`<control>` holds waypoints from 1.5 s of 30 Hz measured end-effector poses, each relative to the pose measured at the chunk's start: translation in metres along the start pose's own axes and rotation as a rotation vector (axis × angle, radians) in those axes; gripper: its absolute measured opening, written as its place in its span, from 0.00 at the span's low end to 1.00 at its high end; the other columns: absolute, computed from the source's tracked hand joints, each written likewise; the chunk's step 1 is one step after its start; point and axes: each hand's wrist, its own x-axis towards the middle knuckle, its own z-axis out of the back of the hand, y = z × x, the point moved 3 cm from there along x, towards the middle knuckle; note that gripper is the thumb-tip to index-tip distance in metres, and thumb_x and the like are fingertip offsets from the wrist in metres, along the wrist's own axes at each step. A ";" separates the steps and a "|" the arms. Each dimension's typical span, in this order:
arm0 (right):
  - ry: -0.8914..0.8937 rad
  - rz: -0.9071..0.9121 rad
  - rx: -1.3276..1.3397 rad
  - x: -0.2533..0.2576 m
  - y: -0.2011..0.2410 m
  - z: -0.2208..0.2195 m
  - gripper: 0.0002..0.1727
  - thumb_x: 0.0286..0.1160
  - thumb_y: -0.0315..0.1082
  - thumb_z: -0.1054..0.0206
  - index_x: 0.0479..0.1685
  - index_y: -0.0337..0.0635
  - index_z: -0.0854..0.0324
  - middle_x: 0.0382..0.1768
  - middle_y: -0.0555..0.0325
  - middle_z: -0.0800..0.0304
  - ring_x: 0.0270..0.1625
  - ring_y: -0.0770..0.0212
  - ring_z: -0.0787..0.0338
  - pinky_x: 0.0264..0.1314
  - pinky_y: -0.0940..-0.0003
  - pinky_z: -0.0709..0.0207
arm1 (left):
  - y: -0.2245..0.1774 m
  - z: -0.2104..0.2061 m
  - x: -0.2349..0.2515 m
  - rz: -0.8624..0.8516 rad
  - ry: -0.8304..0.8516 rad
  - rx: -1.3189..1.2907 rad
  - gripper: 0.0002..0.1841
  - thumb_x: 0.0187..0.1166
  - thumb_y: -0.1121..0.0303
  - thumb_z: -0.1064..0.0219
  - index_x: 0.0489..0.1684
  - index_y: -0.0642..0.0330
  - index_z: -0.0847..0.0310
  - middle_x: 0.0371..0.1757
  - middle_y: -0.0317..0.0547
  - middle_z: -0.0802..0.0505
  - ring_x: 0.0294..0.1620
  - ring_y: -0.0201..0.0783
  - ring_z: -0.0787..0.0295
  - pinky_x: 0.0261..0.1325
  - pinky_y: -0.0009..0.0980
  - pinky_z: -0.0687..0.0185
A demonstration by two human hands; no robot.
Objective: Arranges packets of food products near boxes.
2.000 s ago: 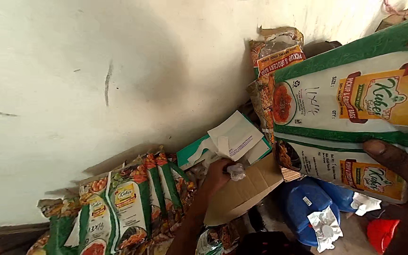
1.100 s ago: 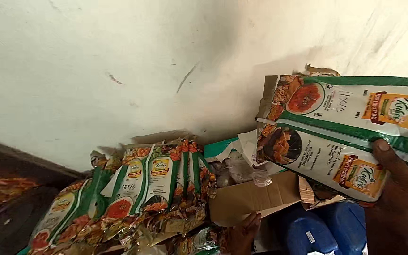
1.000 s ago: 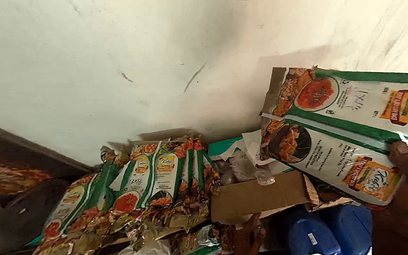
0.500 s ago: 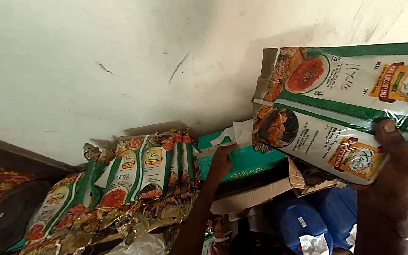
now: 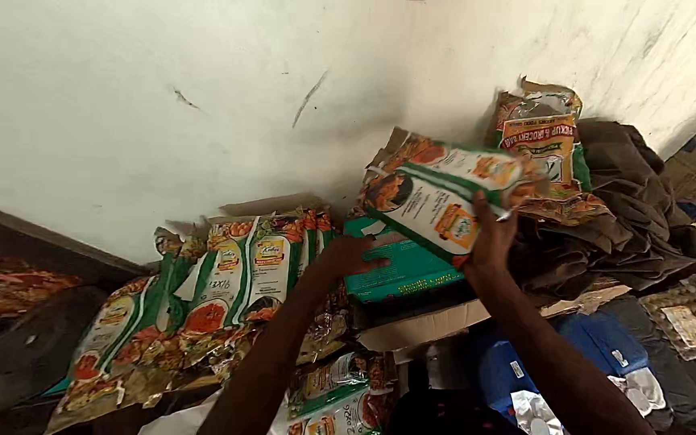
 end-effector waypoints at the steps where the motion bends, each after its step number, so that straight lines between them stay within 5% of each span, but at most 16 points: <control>1: 0.000 -0.041 -0.060 0.005 -0.032 0.007 0.39 0.81 0.34 0.30 0.88 0.49 0.49 0.61 0.43 0.14 0.56 0.47 0.07 0.57 0.45 0.09 | 0.005 0.007 0.001 -0.013 0.065 -0.058 0.42 0.72 0.27 0.39 0.73 0.53 0.20 0.56 0.57 0.07 0.60 0.57 0.10 0.67 0.65 0.21; 5: -0.011 -0.192 -0.525 0.023 -0.124 0.055 0.49 0.82 0.42 0.31 0.95 0.51 0.64 0.80 0.39 0.29 0.71 0.47 0.17 0.68 0.44 0.18 | 0.035 -0.002 0.009 -0.156 0.230 -0.099 0.40 0.74 0.32 0.34 0.76 0.55 0.23 0.60 0.58 0.09 0.64 0.56 0.12 0.70 0.63 0.23; 8: 0.003 -0.190 -0.579 0.028 -0.113 0.050 0.47 0.83 0.42 0.32 0.94 0.48 0.62 0.79 0.40 0.30 0.73 0.51 0.18 0.70 0.49 0.19 | 0.048 -0.010 0.015 -0.267 0.175 -0.047 0.45 0.70 0.28 0.34 0.82 0.50 0.28 0.60 0.53 0.08 0.64 0.53 0.12 0.71 0.62 0.24; 13: 0.012 -0.172 -0.601 0.030 -0.110 0.067 0.46 0.81 0.46 0.30 0.92 0.49 0.57 0.71 0.47 0.23 0.63 0.58 0.12 0.61 0.57 0.14 | 0.056 -0.003 0.016 -0.323 0.191 -0.141 0.39 0.77 0.34 0.36 0.79 0.53 0.26 0.60 0.53 0.08 0.65 0.53 0.13 0.76 0.62 0.30; 18: 0.079 -0.128 -0.600 0.030 -0.109 0.072 0.49 0.80 0.42 0.29 0.94 0.50 0.62 0.76 0.51 0.25 0.69 0.59 0.14 0.68 0.58 0.13 | 0.069 -0.017 0.017 -0.390 0.147 -0.156 0.50 0.64 0.30 0.28 0.85 0.53 0.31 0.66 0.46 0.10 0.71 0.46 0.18 0.86 0.58 0.45; 23: 0.099 -0.136 -0.718 0.023 -0.105 0.073 0.47 0.82 0.50 0.31 0.95 0.62 0.60 0.78 0.60 0.24 0.70 0.62 0.14 0.67 0.57 0.13 | 0.071 -0.009 0.010 -0.404 0.221 -0.161 0.46 0.64 0.43 0.21 0.82 0.57 0.33 0.71 0.44 0.13 0.79 0.44 0.24 0.92 0.54 0.55; 26: 0.133 -0.084 -0.612 0.030 -0.106 0.069 0.43 0.85 0.41 0.34 0.93 0.54 0.58 0.75 0.55 0.23 0.71 0.57 0.15 0.70 0.55 0.14 | 0.072 -0.005 0.007 -0.425 0.226 -0.191 0.47 0.57 0.51 0.15 0.82 0.55 0.31 0.70 0.39 0.12 0.78 0.43 0.23 0.91 0.54 0.50; 29: 0.126 -0.112 -0.632 0.034 -0.099 0.068 0.42 0.85 0.42 0.34 0.93 0.59 0.56 0.75 0.58 0.22 0.71 0.60 0.14 0.70 0.57 0.15 | 0.073 0.001 0.005 -0.405 0.224 -0.217 0.52 0.46 0.62 0.09 0.83 0.48 0.30 0.70 0.38 0.13 0.77 0.49 0.25 0.83 0.56 0.35; 34: 0.107 -0.182 -0.567 0.041 -0.088 0.060 0.38 0.84 0.44 0.34 0.91 0.58 0.49 0.69 0.59 0.16 0.65 0.63 0.11 0.66 0.61 0.13 | 0.085 -0.006 0.002 -0.568 0.155 -0.304 0.49 0.46 0.62 0.10 0.80 0.42 0.27 0.70 0.27 0.14 0.75 0.41 0.23 0.83 0.55 0.37; 38: 0.087 -0.289 -0.558 0.041 -0.064 0.048 0.30 0.86 0.48 0.37 0.84 0.59 0.39 0.63 0.63 0.13 0.62 0.67 0.10 0.63 0.64 0.12 | 0.085 -0.004 -0.009 -0.637 0.156 -0.467 0.41 0.55 0.69 0.16 0.77 0.42 0.25 0.70 0.22 0.14 0.78 0.38 0.26 0.85 0.54 0.37; 43: 0.167 -0.436 -0.576 0.038 -0.024 0.013 0.26 0.87 0.43 0.38 0.82 0.62 0.35 0.65 0.66 0.14 0.62 0.69 0.11 0.62 0.66 0.13 | 0.068 -0.006 -0.020 -0.693 0.142 -0.607 0.38 0.55 0.78 0.20 0.73 0.49 0.22 0.65 0.31 0.10 0.72 0.37 0.19 0.85 0.54 0.37; 45: 0.248 -0.427 -0.581 0.041 -0.014 0.005 0.31 0.84 0.40 0.35 0.85 0.65 0.39 0.66 0.64 0.17 0.55 0.66 0.10 0.51 0.66 0.12 | 0.061 -0.015 -0.023 -0.753 0.128 -0.467 0.42 0.49 0.75 0.16 0.76 0.47 0.21 0.65 0.40 0.10 0.71 0.46 0.19 0.84 0.60 0.42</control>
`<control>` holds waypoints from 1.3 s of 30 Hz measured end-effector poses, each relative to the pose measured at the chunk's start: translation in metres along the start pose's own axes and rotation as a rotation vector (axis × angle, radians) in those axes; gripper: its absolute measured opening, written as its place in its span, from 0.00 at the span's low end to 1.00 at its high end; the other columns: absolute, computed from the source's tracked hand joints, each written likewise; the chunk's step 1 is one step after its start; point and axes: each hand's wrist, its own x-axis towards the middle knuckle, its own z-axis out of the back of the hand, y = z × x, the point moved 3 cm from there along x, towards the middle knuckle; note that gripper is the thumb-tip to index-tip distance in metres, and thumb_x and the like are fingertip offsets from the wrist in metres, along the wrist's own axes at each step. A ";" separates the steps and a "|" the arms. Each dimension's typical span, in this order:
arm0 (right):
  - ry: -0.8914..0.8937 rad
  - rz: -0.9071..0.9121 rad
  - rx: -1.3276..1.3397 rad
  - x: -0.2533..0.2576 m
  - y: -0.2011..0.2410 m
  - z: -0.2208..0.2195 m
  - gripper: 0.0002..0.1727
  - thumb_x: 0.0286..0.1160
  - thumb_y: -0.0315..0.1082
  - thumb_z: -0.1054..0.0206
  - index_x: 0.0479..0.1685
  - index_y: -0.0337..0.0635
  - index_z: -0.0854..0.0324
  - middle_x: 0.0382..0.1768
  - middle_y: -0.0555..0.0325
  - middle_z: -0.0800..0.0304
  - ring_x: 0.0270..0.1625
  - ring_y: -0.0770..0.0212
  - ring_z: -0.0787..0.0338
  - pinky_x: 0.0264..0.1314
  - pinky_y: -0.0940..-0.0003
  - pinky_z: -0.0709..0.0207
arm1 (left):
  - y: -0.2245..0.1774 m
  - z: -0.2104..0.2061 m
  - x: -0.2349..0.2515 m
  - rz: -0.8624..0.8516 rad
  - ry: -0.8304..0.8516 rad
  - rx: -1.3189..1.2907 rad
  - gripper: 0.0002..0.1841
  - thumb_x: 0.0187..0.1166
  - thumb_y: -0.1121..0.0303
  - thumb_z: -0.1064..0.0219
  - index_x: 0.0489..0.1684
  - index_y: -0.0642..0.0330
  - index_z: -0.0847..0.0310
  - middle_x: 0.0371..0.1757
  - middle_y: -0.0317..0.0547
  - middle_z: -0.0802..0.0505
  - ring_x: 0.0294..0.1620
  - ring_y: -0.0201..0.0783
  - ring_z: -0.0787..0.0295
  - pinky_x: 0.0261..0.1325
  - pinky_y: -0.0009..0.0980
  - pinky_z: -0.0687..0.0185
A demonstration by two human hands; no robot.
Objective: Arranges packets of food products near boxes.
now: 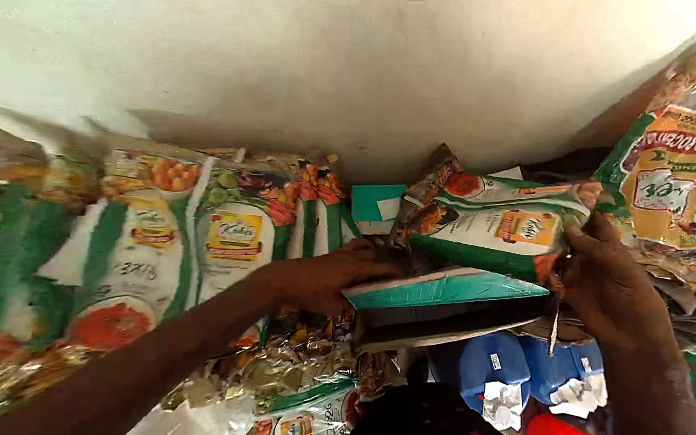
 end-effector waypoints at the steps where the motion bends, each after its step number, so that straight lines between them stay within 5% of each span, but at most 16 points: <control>1: 0.038 0.010 -0.021 -0.001 0.004 0.000 0.36 0.82 0.40 0.33 0.88 0.68 0.43 0.69 0.63 0.20 0.56 0.64 0.10 0.50 0.63 0.11 | -0.003 -0.007 0.002 -0.014 0.027 0.166 0.44 0.45 0.70 0.12 0.74 0.43 0.18 0.62 0.41 0.08 0.69 0.49 0.17 0.82 0.63 0.40; 4: 0.135 0.001 -0.149 -0.006 0.010 -0.002 0.44 0.79 0.45 0.30 0.93 0.77 0.52 0.76 0.64 0.23 0.57 0.59 0.10 0.49 0.56 0.11 | -0.024 -0.019 0.009 0.092 0.159 0.605 0.48 0.50 0.60 0.11 0.81 0.28 0.26 0.60 0.43 0.09 0.67 0.51 0.17 0.79 0.63 0.37; 7: 0.214 0.016 -0.226 -0.013 0.011 -0.002 0.46 0.77 0.50 0.28 0.93 0.78 0.53 0.72 0.60 0.18 0.51 0.56 0.08 0.44 0.55 0.10 | -0.042 -0.024 0.008 0.183 0.105 0.786 0.23 0.64 0.63 0.18 0.61 0.43 0.12 0.51 0.45 0.06 0.61 0.52 0.13 0.76 0.63 0.32; 9: 0.245 -0.013 -0.294 -0.010 0.008 -0.002 0.51 0.71 0.57 0.25 0.94 0.78 0.56 0.77 0.54 0.21 0.60 0.49 0.10 0.53 0.45 0.12 | -0.046 -0.033 0.002 0.234 0.072 0.851 0.07 0.73 0.66 0.28 0.44 0.52 0.09 0.47 0.44 0.07 0.60 0.51 0.13 0.77 0.61 0.32; 10: 0.253 -0.052 -0.300 -0.005 0.004 -0.002 0.54 0.69 0.58 0.24 0.95 0.77 0.58 0.82 0.51 0.28 0.67 0.45 0.14 0.59 0.40 0.16 | -0.047 -0.039 0.000 0.265 0.062 0.872 0.07 0.75 0.66 0.31 0.42 0.55 0.10 0.47 0.45 0.07 0.61 0.50 0.14 0.78 0.59 0.33; 12: 0.234 -0.132 -0.262 0.010 -0.009 -0.003 0.57 0.68 0.58 0.22 0.96 0.71 0.59 0.87 0.45 0.39 0.74 0.39 0.21 0.64 0.34 0.20 | -0.052 -0.054 -0.006 0.345 0.021 0.867 0.09 0.78 0.65 0.33 0.45 0.58 0.10 0.52 0.47 0.07 0.65 0.51 0.15 0.81 0.58 0.35; 16: 0.197 -0.155 -0.285 0.019 -0.035 0.007 0.58 0.68 0.57 0.22 0.96 0.67 0.60 0.87 0.39 0.40 0.76 0.34 0.24 0.64 0.31 0.23 | -0.066 -0.081 -0.017 0.524 -0.016 0.759 0.22 0.76 0.68 0.32 0.68 0.64 0.18 0.79 0.55 0.18 0.87 0.55 0.34 0.91 0.62 0.56; 18: 0.190 0.020 -0.495 0.005 -0.040 0.009 0.57 0.70 0.58 0.24 0.97 0.65 0.60 0.90 0.41 0.44 0.77 0.35 0.24 0.67 0.31 0.23 | -0.065 -0.094 -0.025 0.586 -0.104 0.769 0.26 0.77 0.68 0.34 0.77 0.60 0.22 0.85 0.49 0.25 0.93 0.53 0.45 0.93 0.63 0.62; 20: 0.069 0.284 -0.781 -0.012 -0.051 0.004 0.55 0.68 0.59 0.24 0.96 0.63 0.53 0.95 0.40 0.60 0.85 0.31 0.34 0.72 0.25 0.29 | -0.064 -0.114 -0.030 0.680 -0.220 0.780 0.30 0.75 0.72 0.33 0.82 0.53 0.26 0.88 0.42 0.27 0.94 0.52 0.49 0.93 0.64 0.64; 22: -0.083 0.575 -1.039 -0.023 -0.082 -0.006 0.51 0.67 0.64 0.28 0.94 0.63 0.45 0.95 0.37 0.66 0.92 0.27 0.52 0.81 0.17 0.48 | -0.075 -0.132 -0.027 0.798 -0.341 0.718 0.35 0.73 0.76 0.33 0.85 0.46 0.29 0.90 0.37 0.31 0.95 0.52 0.52 0.92 0.66 0.64; 24: -0.129 0.860 -1.203 -0.026 -0.128 -0.014 0.43 0.74 0.67 0.38 0.90 0.62 0.34 0.93 0.32 0.56 0.93 0.24 0.58 0.85 0.15 0.65 | -0.097 -0.154 -0.026 0.817 -0.588 0.642 0.28 0.78 0.69 0.36 0.81 0.43 0.24 0.88 0.41 0.27 0.93 0.53 0.46 0.91 0.65 0.57; 27: -0.146 1.061 -1.250 -0.037 -0.145 -0.031 0.37 0.77 0.64 0.44 0.84 0.58 0.27 0.89 0.27 0.46 0.90 0.18 0.54 0.84 0.13 0.71 | -0.125 -0.204 -0.042 0.782 -1.099 0.512 0.21 0.81 0.57 0.38 0.72 0.42 0.14 0.83 0.45 0.21 0.88 0.52 0.34 0.90 0.60 0.44; 30: -0.061 1.142 -1.098 -0.066 -0.122 -0.071 0.37 0.77 0.61 0.38 0.83 0.51 0.26 0.87 0.31 0.39 0.90 0.23 0.48 0.86 0.16 0.64 | -0.140 -0.255 -0.084 0.858 -1.400 0.284 0.18 0.80 0.56 0.34 0.64 0.49 0.10 0.78 0.51 0.17 0.83 0.51 0.26 0.83 0.55 0.30; 32: 0.144 1.067 -0.963 -0.072 -0.111 -0.108 0.38 0.76 0.56 0.34 0.84 0.47 0.28 0.86 0.42 0.33 0.89 0.38 0.36 0.88 0.30 0.45 | -0.142 -0.268 -0.116 0.903 -1.488 0.179 0.18 0.78 0.63 0.33 0.64 0.57 0.11 0.73 0.53 0.14 0.78 0.49 0.20 0.79 0.51 0.23; 34: 0.377 0.858 -0.820 -0.063 -0.107 -0.144 0.42 0.75 0.53 0.31 0.89 0.46 0.36 0.85 0.46 0.31 0.83 0.45 0.26 0.79 0.41 0.26 | -0.143 -0.264 -0.148 0.933 -1.529 0.137 0.19 0.80 0.64 0.35 0.65 0.61 0.14 0.70 0.52 0.11 0.75 0.48 0.17 0.79 0.50 0.22; 39: 0.667 0.455 -0.631 -0.016 -0.099 -0.224 0.45 0.79 0.53 0.30 0.93 0.49 0.47 0.84 0.42 0.31 0.77 0.41 0.20 0.71 0.38 0.21 | -0.138 -0.236 -0.208 0.952 -1.684 0.132 0.17 0.84 0.61 0.36 0.62 0.60 0.12 0.63 0.46 0.07 0.69 0.38 0.12 0.76 0.44 0.18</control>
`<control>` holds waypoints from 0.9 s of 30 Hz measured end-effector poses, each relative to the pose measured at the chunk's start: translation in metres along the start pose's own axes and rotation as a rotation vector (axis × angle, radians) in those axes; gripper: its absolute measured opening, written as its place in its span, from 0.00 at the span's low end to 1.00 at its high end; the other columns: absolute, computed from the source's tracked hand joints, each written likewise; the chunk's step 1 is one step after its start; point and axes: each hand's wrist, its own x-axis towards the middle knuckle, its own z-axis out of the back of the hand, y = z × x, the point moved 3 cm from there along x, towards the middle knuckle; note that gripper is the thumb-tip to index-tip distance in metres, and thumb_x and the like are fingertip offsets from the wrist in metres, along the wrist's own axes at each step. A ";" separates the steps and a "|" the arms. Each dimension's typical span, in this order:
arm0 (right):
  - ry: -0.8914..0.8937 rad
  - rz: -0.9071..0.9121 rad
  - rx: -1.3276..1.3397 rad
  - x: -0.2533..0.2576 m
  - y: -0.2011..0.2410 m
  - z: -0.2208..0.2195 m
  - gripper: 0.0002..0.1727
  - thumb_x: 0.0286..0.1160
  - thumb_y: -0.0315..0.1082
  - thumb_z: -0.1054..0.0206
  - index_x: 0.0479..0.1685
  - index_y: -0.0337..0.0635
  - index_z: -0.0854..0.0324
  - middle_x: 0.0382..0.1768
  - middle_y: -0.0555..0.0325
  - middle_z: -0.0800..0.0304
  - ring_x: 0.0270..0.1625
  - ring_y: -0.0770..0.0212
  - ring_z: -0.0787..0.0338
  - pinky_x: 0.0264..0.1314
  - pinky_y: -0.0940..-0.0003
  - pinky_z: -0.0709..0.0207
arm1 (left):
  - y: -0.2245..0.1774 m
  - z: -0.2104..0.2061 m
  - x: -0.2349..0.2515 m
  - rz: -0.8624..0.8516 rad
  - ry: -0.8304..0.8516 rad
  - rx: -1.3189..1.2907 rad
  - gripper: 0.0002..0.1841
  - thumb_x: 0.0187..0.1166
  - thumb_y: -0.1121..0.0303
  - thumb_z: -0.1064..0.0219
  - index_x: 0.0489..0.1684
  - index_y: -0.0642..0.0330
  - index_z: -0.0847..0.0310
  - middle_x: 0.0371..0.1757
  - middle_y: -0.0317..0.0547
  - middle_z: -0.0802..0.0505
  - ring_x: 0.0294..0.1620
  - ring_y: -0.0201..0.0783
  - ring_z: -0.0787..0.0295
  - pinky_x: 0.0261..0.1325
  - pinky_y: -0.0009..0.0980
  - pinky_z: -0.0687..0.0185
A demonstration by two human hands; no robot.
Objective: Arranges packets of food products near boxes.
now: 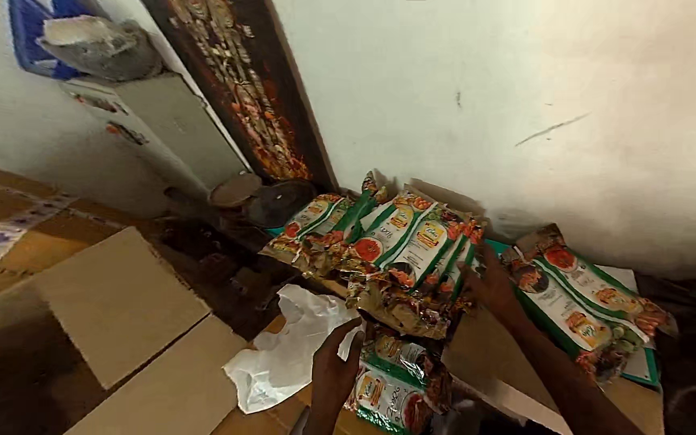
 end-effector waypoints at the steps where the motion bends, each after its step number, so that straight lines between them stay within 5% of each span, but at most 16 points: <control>1: 0.017 0.008 -0.004 0.016 0.006 -0.002 0.45 0.80 0.54 0.30 0.93 0.49 0.48 0.84 0.41 0.33 0.76 0.40 0.20 0.69 0.36 0.20 | 0.006 0.002 0.007 0.024 -0.015 -0.011 0.17 0.84 0.60 0.37 0.62 0.59 0.12 0.62 0.44 0.07 0.68 0.38 0.12 0.76 0.43 0.17; 5: 0.088 -0.028 -0.163 0.067 0.054 -0.006 0.46 0.80 0.54 0.31 0.93 0.46 0.49 0.83 0.36 0.32 0.77 0.35 0.23 0.72 0.32 0.25 | 0.053 0.001 0.014 0.197 -0.073 -0.046 0.17 0.83 0.62 0.36 0.63 0.60 0.12 0.60 0.44 0.06 0.65 0.37 0.10 0.73 0.43 0.15; 7: 0.111 -0.117 -0.238 0.089 0.070 -0.007 0.47 0.76 0.54 0.28 0.92 0.49 0.48 0.78 0.39 0.25 0.70 0.37 0.17 0.64 0.33 0.21 | 0.079 0.002 0.008 0.321 -0.099 -0.129 0.17 0.83 0.63 0.35 0.65 0.60 0.14 0.60 0.45 0.06 0.62 0.37 0.09 0.70 0.41 0.13; 8: 0.099 -0.095 -0.279 0.107 0.056 -0.010 0.49 0.73 0.55 0.25 0.92 0.50 0.47 0.77 0.37 0.25 0.67 0.36 0.16 0.61 0.32 0.20 | 0.091 0.003 0.005 0.383 -0.120 -0.186 0.17 0.84 0.64 0.36 0.65 0.61 0.15 0.59 0.46 0.06 0.60 0.37 0.08 0.68 0.40 0.12; 10: 0.101 -0.015 -0.359 0.138 0.022 -0.018 0.50 0.72 0.55 0.24 0.92 0.51 0.46 0.82 0.33 0.33 0.74 0.30 0.22 0.68 0.25 0.26 | 0.113 0.007 -0.004 0.497 -0.169 -0.269 0.16 0.84 0.66 0.36 0.64 0.62 0.15 0.57 0.46 0.05 0.57 0.37 0.07 0.65 0.39 0.10; 14: 0.172 0.107 -0.487 0.150 -0.018 -0.022 0.39 0.82 0.57 0.35 0.87 0.46 0.36 0.76 0.34 0.25 0.72 0.34 0.19 0.69 0.29 0.25 | 0.150 0.022 -0.021 0.597 -0.226 -0.083 0.16 0.83 0.62 0.35 0.63 0.61 0.13 0.58 0.47 0.05 0.60 0.40 0.08 0.67 0.44 0.13; 16: 0.144 0.171 -0.529 0.147 -0.019 -0.022 0.39 0.84 0.58 0.39 0.86 0.41 0.35 0.79 0.31 0.30 0.78 0.31 0.26 0.75 0.29 0.31 | 0.161 0.038 -0.028 0.632 -0.232 0.238 0.22 0.80 0.59 0.30 0.70 0.58 0.16 0.71 0.57 0.13 0.75 0.56 0.19 0.77 0.60 0.27; 18: 0.079 0.231 -0.603 0.144 -0.015 -0.023 0.42 0.81 0.62 0.41 0.85 0.39 0.33 0.82 0.27 0.35 0.83 0.26 0.33 0.78 0.26 0.37 | 0.182 0.045 -0.038 0.682 -0.182 0.561 0.46 0.64 0.46 0.19 0.87 0.48 0.32 0.89 0.70 0.37 0.90 0.76 0.51 0.81 0.82 0.59; 19: 0.052 0.261 -0.642 0.141 -0.008 -0.024 0.43 0.80 0.62 0.40 0.85 0.38 0.34 0.84 0.25 0.39 0.84 0.23 0.37 0.79 0.24 0.39 | 0.199 0.045 -0.046 0.736 -0.101 0.655 0.59 0.54 0.36 0.18 0.94 0.39 0.44 0.94 0.68 0.50 0.92 0.79 0.65 0.78 0.88 0.71; 21: 0.008 0.378 -0.727 0.132 0.014 -0.031 0.48 0.75 0.65 0.39 0.87 0.38 0.36 0.87 0.22 0.48 0.86 0.18 0.45 0.80 0.20 0.44 | 0.230 0.039 -0.060 0.874 0.117 0.682 0.71 0.42 0.23 0.21 0.97 0.27 0.62 0.97 0.58 0.64 0.93 0.76 0.76 0.76 0.90 0.71; 22: -0.004 0.452 -0.737 0.123 0.028 -0.037 0.49 0.72 0.65 0.39 0.87 0.37 0.36 0.88 0.22 0.51 0.88 0.17 0.48 0.82 0.21 0.47 | 0.237 0.037 -0.064 0.907 0.197 0.665 0.72 0.41 0.24 0.19 0.97 0.25 0.64 0.97 0.57 0.67 0.93 0.75 0.77 0.76 0.89 0.65; 24: 0.003 0.569 -0.674 0.097 0.058 -0.050 0.48 0.71 0.61 0.37 0.86 0.34 0.35 0.89 0.21 0.55 0.89 0.18 0.52 0.86 0.25 0.49 | 0.241 0.042 -0.066 0.884 0.225 0.667 0.60 0.52 0.41 0.14 0.94 0.23 0.51 0.97 0.56 0.58 0.92 0.75 0.61 0.75 0.81 0.44; 27: 0.055 0.672 -0.564 0.056 0.088 -0.066 0.45 0.73 0.58 0.34 0.86 0.36 0.34 0.91 0.24 0.57 0.91 0.25 0.51 0.88 0.33 0.45 | 0.224 0.072 -0.063 0.776 -0.084 0.537 0.30 0.64 0.71 0.20 0.72 0.45 0.15 0.78 0.57 0.18 0.72 0.68 0.20 0.65 0.73 0.25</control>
